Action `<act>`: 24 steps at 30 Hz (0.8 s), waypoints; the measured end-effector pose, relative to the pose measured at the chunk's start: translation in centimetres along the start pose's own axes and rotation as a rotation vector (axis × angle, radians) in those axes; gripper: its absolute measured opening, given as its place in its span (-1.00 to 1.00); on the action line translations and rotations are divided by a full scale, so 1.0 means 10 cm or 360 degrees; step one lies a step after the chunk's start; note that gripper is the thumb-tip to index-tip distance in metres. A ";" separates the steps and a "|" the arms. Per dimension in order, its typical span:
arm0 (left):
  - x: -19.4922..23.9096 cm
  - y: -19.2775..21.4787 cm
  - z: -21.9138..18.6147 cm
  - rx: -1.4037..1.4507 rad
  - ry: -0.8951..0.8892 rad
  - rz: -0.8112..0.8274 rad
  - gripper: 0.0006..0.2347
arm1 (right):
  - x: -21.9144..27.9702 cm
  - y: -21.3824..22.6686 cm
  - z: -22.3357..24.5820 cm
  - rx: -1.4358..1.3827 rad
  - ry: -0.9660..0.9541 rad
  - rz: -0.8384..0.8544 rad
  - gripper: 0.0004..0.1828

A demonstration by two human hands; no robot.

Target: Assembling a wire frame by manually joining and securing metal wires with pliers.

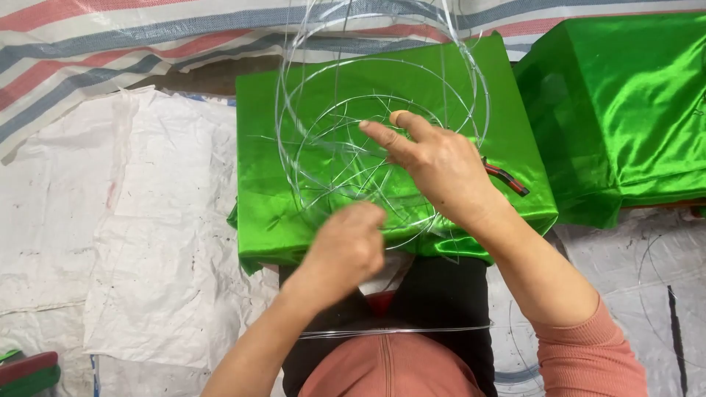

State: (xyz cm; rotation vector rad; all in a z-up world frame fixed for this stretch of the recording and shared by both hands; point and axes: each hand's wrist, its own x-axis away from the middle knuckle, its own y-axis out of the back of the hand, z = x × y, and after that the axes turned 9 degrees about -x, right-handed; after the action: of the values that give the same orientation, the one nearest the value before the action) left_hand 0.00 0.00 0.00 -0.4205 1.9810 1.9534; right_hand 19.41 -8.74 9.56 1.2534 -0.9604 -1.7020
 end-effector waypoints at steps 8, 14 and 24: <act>-0.23 1.12 -0.02 0.1294 -0.0064 -0.0012 -0.88 | 0.01 -0.02 -0.30 -0.0614 0.0194 -0.0025 -0.45; -0.23 1.72 0.22 0.2077 0.0528 0.0046 -0.84 | 0.24 -0.15 -0.22 -0.0896 0.0459 -0.0710 -0.78; -0.06 0.13 0.28 0.0612 0.0320 -0.0478 -0.84 | 0.60 -0.57 -0.31 -0.0541 0.0218 -0.1123 -0.78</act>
State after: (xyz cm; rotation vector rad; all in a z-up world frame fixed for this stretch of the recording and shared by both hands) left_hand 0.03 2.77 1.36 -0.7819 2.2009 1.3577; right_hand 20.34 -12.30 1.50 1.5455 -0.1144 -2.1483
